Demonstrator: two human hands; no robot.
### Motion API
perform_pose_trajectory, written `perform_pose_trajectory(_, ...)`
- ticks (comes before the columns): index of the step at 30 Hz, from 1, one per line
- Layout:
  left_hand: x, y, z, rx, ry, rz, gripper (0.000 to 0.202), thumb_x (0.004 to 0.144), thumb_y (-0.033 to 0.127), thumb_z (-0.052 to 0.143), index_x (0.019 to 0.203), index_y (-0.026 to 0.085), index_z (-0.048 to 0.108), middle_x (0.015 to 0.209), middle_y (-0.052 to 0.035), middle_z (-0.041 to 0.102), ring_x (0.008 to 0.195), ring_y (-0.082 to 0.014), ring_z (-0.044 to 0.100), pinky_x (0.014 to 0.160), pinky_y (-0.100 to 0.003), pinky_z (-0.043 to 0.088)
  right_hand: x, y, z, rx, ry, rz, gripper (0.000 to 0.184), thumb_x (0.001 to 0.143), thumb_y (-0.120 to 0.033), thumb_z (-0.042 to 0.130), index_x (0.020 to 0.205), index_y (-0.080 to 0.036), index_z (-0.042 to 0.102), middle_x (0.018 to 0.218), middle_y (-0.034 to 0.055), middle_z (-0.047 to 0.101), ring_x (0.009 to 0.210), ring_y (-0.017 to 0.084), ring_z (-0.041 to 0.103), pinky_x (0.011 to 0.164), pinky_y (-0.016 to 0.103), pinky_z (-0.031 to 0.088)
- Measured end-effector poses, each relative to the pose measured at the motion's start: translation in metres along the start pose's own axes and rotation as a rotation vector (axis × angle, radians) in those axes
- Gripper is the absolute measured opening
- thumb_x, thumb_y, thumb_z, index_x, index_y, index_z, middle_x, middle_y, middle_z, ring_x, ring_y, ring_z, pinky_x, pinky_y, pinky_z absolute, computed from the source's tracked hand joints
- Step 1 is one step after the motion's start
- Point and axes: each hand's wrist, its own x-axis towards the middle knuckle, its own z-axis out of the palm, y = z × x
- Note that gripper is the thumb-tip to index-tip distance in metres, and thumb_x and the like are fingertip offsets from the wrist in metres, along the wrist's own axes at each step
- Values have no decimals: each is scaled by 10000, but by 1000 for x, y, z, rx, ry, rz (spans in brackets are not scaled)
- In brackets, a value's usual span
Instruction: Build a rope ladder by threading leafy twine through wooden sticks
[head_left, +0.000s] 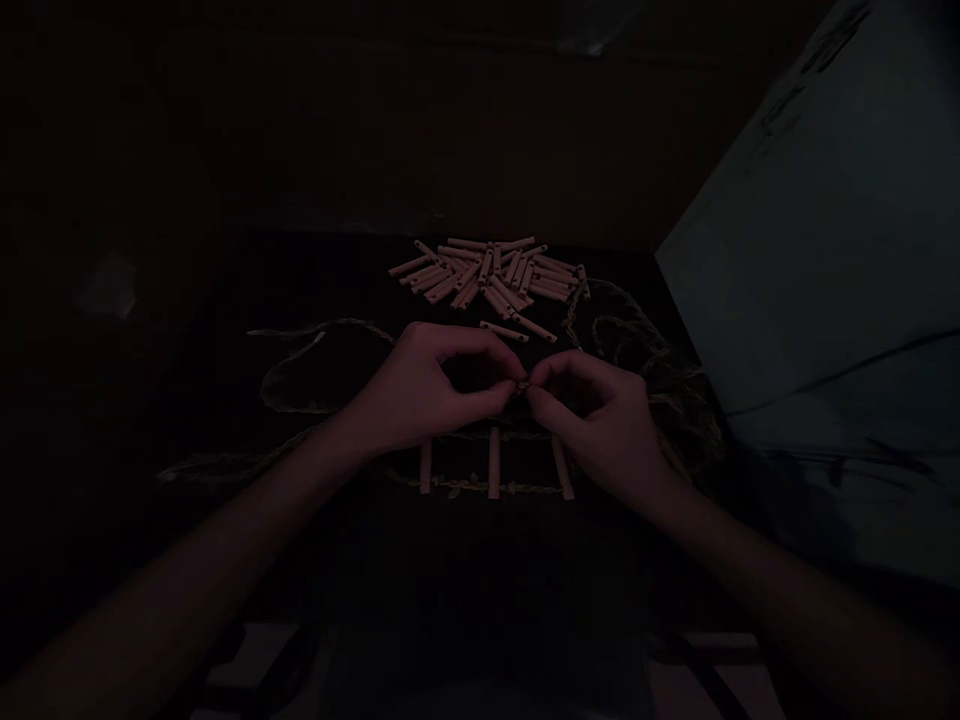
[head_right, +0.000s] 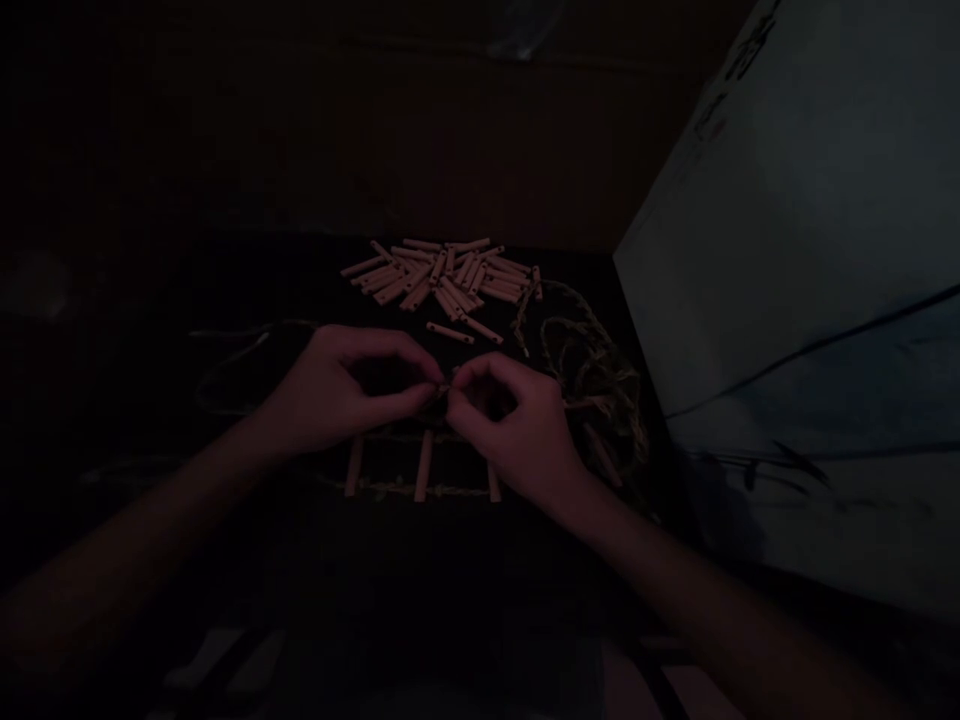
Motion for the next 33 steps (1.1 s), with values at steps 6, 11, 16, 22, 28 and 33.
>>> perform_pose_trajectory(6,0,0,0,-12,-1,-12,92,797,144,707,870,149,763,789,5,745,728,-112,678,673,-184,520,0,1,0,41,-5,28,23,790,-174,678,806,-189,670,704,-32,633,639,103,577,590,224,440)
perform_pose_trajectory(11,-1,-3,1,-28,-12,10,101,795,136,711,880,144,766,807,-2,748,735,-111,678,682,-182,523,-1,2,1,28,-14,29,15,803,-195,673,812,-191,662,726,-26,634,654,109,574,602,232,438)
perform_pose_trajectory(16,-1,-6,1,-49,-12,26,90,789,134,719,866,139,765,833,-14,755,766,-119,688,696,-189,532,-1,2,1,-69,-35,-16,21,837,-209,639,853,-197,643,746,-20,626,664,115,570,617,244,436)
perform_pose_trajectory(22,-1,-8,2,-27,-9,40,87,803,143,712,873,139,764,852,-25,763,777,-131,702,695,-201,536,-1,3,-1,-186,-82,-88,28,877,-217,600,898,-200,607,803,-8,617,697,123,558,657,262,432)
perform_pose_trajectory(28,-2,-6,-1,114,-45,152,118,815,123,683,896,160,760,870,-22,768,784,-133,708,727,-213,535,-1,3,0,-221,-126,-66,29,897,-223,573,909,-203,590,835,3,631,739,140,578,695,275,433)
perform_pose_trajectory(33,-3,-4,-3,281,-82,291,183,815,69,621,915,165,740,894,-8,758,779,-111,689,725,-200,508,-1,4,-1,-259,-153,-86,53,907,-223,556,934,-196,592,879,15,644,798,152,594,733,284,429)
